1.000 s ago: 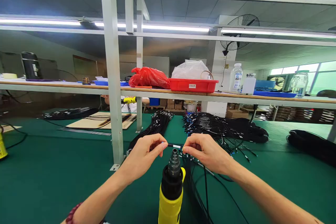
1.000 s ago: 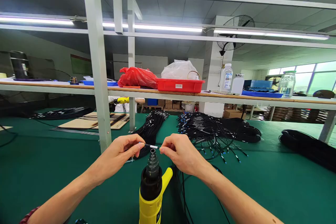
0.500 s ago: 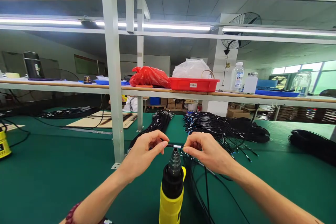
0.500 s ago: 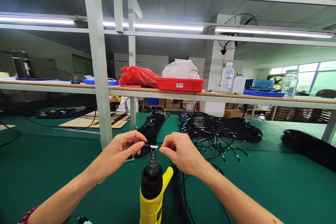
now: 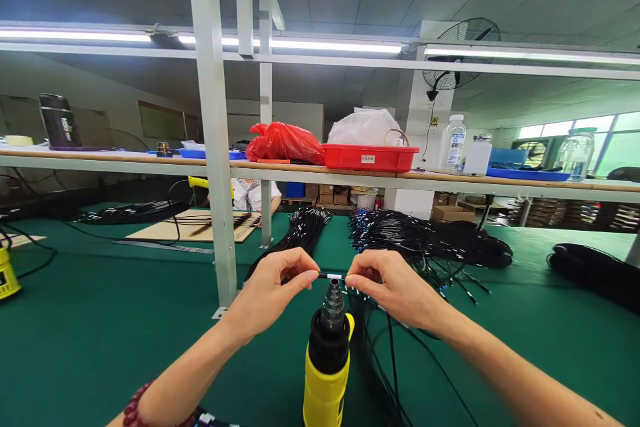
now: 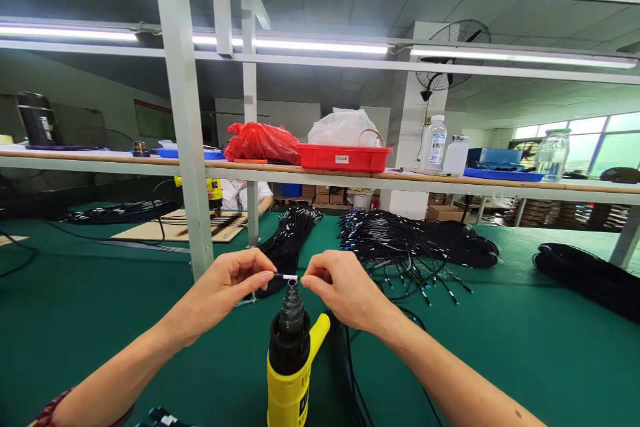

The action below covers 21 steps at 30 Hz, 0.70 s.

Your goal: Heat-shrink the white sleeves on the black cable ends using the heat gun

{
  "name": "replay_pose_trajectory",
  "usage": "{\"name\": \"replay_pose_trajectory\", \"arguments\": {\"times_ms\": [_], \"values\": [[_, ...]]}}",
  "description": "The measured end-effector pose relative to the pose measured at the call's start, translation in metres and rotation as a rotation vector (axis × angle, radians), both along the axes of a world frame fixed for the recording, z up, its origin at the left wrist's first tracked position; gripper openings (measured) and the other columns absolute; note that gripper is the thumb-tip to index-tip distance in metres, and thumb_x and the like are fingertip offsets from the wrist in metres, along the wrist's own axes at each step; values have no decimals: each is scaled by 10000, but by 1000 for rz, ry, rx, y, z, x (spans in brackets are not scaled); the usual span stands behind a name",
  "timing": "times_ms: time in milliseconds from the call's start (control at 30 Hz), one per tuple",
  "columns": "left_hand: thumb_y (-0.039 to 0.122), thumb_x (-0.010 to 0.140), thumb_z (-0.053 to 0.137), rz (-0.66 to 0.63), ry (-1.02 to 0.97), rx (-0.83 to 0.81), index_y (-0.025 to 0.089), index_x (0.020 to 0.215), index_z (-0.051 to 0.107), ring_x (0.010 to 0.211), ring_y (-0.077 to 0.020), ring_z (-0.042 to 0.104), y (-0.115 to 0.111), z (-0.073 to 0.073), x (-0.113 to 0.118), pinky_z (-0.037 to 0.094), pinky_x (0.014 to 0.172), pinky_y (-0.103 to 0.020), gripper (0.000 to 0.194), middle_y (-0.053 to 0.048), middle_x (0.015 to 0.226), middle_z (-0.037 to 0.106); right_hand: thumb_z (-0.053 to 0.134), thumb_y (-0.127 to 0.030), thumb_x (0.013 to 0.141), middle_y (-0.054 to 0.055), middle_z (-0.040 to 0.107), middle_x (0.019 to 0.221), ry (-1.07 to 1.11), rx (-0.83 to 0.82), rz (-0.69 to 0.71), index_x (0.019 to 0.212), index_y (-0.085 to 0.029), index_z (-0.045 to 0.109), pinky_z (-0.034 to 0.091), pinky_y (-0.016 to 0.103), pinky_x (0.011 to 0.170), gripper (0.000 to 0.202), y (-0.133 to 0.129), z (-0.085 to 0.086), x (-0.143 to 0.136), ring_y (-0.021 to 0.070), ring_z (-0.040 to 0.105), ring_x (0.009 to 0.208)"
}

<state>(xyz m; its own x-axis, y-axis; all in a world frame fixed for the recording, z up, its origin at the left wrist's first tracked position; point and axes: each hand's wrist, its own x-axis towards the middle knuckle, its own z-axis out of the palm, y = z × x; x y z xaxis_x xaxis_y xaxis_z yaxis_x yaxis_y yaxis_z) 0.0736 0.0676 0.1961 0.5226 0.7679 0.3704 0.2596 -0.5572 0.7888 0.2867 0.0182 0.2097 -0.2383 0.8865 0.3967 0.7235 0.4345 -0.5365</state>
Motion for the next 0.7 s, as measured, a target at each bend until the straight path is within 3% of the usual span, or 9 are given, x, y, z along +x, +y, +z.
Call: {"name": "replay_pose_trajectory", "arguments": {"times_ms": [367,700], "values": [[329,865,597,54,1,65,194,797,635,683,-121,457,3,0,4,345,592,-241,156,30,742,574,584,-171,843,-16,614,698,7,6,-4,731,-161,652,347,244,584,132,3,0,3,117,489,636],[398,896,559,26,61,45,208,883,620,725,-140,520,-3,-1,-3,397,632,-256,200,19,766,592,536,-229,903,-51,513,605,-13,-40,55,679,-161,600,279,236,540,243,-2,4,4,96,399,585]]}}
